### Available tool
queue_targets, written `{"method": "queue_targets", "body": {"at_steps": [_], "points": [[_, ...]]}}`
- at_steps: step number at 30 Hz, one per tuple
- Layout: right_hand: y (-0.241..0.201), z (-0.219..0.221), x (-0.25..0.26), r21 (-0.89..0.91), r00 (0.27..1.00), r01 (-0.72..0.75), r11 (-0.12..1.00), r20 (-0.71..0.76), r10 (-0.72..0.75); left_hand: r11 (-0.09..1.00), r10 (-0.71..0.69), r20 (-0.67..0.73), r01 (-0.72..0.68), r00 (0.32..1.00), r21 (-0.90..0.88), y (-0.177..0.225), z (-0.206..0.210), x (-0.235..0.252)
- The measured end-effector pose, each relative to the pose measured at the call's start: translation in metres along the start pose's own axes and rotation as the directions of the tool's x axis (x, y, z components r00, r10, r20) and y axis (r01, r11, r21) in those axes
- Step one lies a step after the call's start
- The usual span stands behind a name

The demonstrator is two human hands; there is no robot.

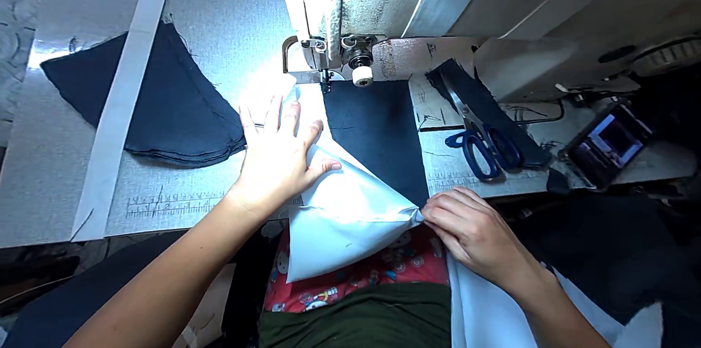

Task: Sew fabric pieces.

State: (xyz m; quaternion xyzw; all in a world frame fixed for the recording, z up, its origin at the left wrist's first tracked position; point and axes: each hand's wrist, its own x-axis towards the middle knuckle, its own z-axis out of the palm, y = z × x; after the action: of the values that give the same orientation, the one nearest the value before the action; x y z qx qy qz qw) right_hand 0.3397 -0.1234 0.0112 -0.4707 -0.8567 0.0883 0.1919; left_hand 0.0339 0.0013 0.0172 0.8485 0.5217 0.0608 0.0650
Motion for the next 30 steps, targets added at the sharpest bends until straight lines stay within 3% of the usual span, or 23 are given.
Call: {"method": "queue_targets", "body": {"at_steps": [10,13,17,20,24,28,30], "points": [[0.001,0.003,0.001,0.019,1.0,0.0,1.0,-0.013,0.0,1.0,-0.012,0.048,0.012,0.999,-0.002,0.004,-0.002,0.002],[0.001,0.003,0.003,0.017,1.0,0.003,1.0,-0.015,-0.003,0.995,0.095,-0.038,-0.097,0.995,-0.037,0.004,-0.001,0.002],[0.0,0.0,0.005,0.02,1.0,0.019,1.0,-0.014,-0.019,0.88,0.45,-0.238,-0.473,0.861,-0.045,0.0,-0.002,0.002],[0.0,-0.003,0.007,0.026,0.999,0.032,0.999,-0.013,-0.032,0.855,0.496,-0.331,-0.517,0.803,0.028,-0.004,-0.012,0.006],[-0.001,-0.006,0.01,0.018,0.999,0.043,0.999,-0.007,-0.043,0.853,0.52,-0.248,-0.511,0.817,0.108,-0.006,-0.022,0.014],[-0.003,-0.006,0.01,0.015,0.998,0.055,0.998,0.013,-0.056,0.725,0.683,-0.123,-0.689,0.72,-0.004,0.024,-0.01,0.018],[-0.003,-0.005,0.011,0.005,0.998,0.062,0.998,0.009,-0.062,0.67,0.732,-0.156,-0.742,0.664,-0.015,0.035,0.001,0.025]]}}
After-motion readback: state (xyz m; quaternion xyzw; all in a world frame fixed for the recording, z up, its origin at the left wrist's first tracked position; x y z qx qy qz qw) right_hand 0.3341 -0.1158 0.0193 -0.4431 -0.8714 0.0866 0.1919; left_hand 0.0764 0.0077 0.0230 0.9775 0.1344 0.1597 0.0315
